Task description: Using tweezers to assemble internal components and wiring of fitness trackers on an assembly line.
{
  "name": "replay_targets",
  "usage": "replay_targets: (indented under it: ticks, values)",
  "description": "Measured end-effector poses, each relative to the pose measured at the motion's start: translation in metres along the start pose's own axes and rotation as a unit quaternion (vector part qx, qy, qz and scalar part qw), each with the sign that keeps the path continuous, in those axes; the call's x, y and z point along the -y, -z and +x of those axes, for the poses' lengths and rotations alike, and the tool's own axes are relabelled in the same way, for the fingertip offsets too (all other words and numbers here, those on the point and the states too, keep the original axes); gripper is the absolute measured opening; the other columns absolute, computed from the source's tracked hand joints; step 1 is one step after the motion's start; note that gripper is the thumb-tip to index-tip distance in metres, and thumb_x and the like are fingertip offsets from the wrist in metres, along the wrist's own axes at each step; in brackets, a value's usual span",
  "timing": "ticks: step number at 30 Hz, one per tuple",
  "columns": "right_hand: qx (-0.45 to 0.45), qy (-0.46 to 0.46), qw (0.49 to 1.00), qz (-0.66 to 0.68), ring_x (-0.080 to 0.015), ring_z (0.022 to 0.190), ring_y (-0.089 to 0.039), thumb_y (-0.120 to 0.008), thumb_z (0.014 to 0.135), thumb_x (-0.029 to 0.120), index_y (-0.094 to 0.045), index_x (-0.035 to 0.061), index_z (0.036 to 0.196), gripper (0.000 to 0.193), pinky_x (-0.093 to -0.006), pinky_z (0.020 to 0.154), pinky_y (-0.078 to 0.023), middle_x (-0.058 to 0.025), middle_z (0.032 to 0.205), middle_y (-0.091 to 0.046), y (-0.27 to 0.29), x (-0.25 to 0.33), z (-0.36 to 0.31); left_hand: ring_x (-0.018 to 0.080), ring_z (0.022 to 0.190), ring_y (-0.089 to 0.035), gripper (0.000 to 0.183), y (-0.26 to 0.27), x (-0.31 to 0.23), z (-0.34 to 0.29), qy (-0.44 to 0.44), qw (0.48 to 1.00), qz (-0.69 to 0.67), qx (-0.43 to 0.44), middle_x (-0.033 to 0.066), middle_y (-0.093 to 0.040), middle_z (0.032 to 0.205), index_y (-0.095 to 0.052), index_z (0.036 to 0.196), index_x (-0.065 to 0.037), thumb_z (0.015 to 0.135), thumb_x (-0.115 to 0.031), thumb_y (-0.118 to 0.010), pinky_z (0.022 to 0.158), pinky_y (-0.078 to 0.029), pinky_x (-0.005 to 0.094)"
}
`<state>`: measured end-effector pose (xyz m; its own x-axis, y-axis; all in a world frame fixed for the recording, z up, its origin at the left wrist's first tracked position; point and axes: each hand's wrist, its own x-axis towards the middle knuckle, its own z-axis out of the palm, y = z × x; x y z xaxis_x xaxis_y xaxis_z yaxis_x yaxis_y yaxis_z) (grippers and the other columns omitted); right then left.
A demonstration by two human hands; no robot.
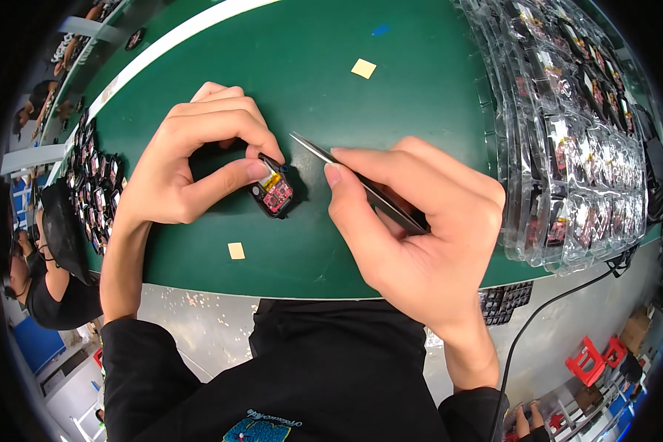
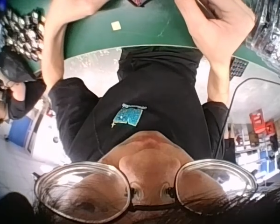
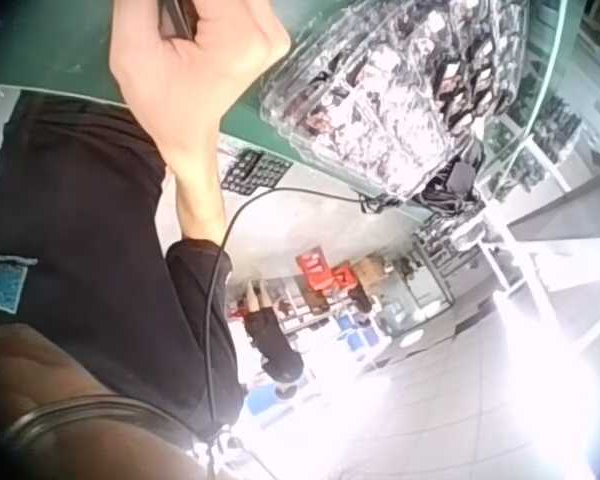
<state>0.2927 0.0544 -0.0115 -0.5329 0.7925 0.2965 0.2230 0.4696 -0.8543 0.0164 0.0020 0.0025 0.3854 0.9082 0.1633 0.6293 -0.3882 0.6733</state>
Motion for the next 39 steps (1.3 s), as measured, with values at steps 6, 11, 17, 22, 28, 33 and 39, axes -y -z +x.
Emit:
replay_targets:
  ticks: [6, 11, 17, 22, 28, 33, 39]
  values:
    - [-0.037, 0.001, 0.999, 0.032, -0.0043, 0.059, -0.054, -0.084, 0.091, -0.006, -0.084, -0.0049, 0.103, 0.012, -0.0225, 0.055, -0.036, -0.0018, 0.073, -0.066, -0.009, -0.006, 0.003, 0.0217, 0.081, -0.060, 0.016, -0.003, 0.000, -0.001, 0.010, 1.000, 0.013, -0.008, 0.0042, -0.072, 0.090, -0.079, 0.102, -0.005, 0.086, -0.005, -0.081, 0.086, -0.040, 0.0369]
    - [-0.089, -0.023, 0.993, 0.071, -0.0067, 0.057, -0.059, -0.084, 0.088, -0.004, -0.084, -0.0041, 0.099, 0.010, -0.0253, 0.052, -0.041, -0.0051, 0.069, -0.067, -0.010, -0.002, 0.003, 0.0225, 0.086, -0.062, 0.028, -0.003, -0.009, 0.000, 0.025, 0.998, 0.050, -0.016, 0.0054, -0.071, 0.093, -0.080, 0.116, -0.005, 0.088, -0.009, -0.082, 0.090, -0.041, 0.0382]
    - [-0.087, -0.002, 0.995, 0.040, -0.0103, 0.054, -0.059, -0.083, 0.090, -0.001, -0.083, -0.0021, 0.099, 0.009, -0.0286, 0.050, -0.042, -0.0067, 0.070, -0.066, -0.002, 0.000, 0.005, 0.0269, 0.097, -0.065, 0.058, 0.006, -0.012, 0.003, -0.017, 0.997, 0.072, -0.002, 0.0070, -0.071, 0.105, -0.081, 0.122, -0.007, 0.071, -0.026, -0.101, 0.092, -0.045, 0.0394]
    - [-0.117, 0.037, 0.987, 0.101, -0.0089, 0.054, -0.057, -0.083, 0.092, 0.001, -0.084, -0.0017, 0.102, 0.010, -0.0284, 0.050, -0.042, -0.0056, 0.073, -0.068, -0.009, -0.009, 0.002, 0.0254, 0.089, -0.065, 0.057, -0.002, -0.013, -0.002, 0.037, 0.996, 0.084, -0.013, 0.0057, -0.073, 0.106, -0.081, 0.121, -0.009, 0.070, -0.027, -0.102, 0.087, -0.049, 0.0374]
    - [-0.137, 0.069, 0.980, 0.123, -0.0164, 0.054, -0.060, -0.082, 0.093, 0.000, -0.082, -0.0040, 0.106, 0.014, -0.0327, 0.050, -0.046, -0.0094, 0.078, -0.069, -0.004, -0.007, -0.009, 0.0195, 0.078, -0.063, 0.054, -0.006, -0.019, -0.003, 0.046, 0.993, 0.085, -0.060, 0.0086, -0.074, 0.103, -0.082, 0.115, -0.003, 0.067, -0.015, -0.102, 0.074, -0.055, 0.0332]
    - [-0.069, 0.066, 0.980, 0.175, -0.0204, 0.058, -0.062, -0.079, 0.096, 0.001, -0.081, -0.0041, 0.105, 0.011, -0.0348, 0.053, -0.049, -0.0104, 0.079, -0.068, 0.002, -0.009, -0.029, 0.0225, 0.085, -0.073, 0.047, 0.017, -0.009, 0.001, 0.022, 0.983, 0.133, -0.122, 0.0123, -0.078, 0.099, -0.081, 0.112, 0.000, 0.070, -0.010, -0.098, 0.079, -0.060, 0.0331]
    - [-0.003, 0.050, 0.981, 0.186, -0.0236, 0.060, -0.065, -0.077, 0.097, 0.005, -0.081, -0.0034, 0.106, 0.013, -0.0369, 0.057, -0.051, -0.0129, 0.082, -0.072, 0.002, -0.017, -0.024, 0.0156, 0.102, -0.069, 0.042, 0.065, -0.025, 0.116, 0.023, 0.985, 0.045, -0.168, 0.0063, -0.074, 0.112, -0.077, 0.117, 0.004, 0.081, -0.011, -0.093, 0.094, -0.055, 0.0316]
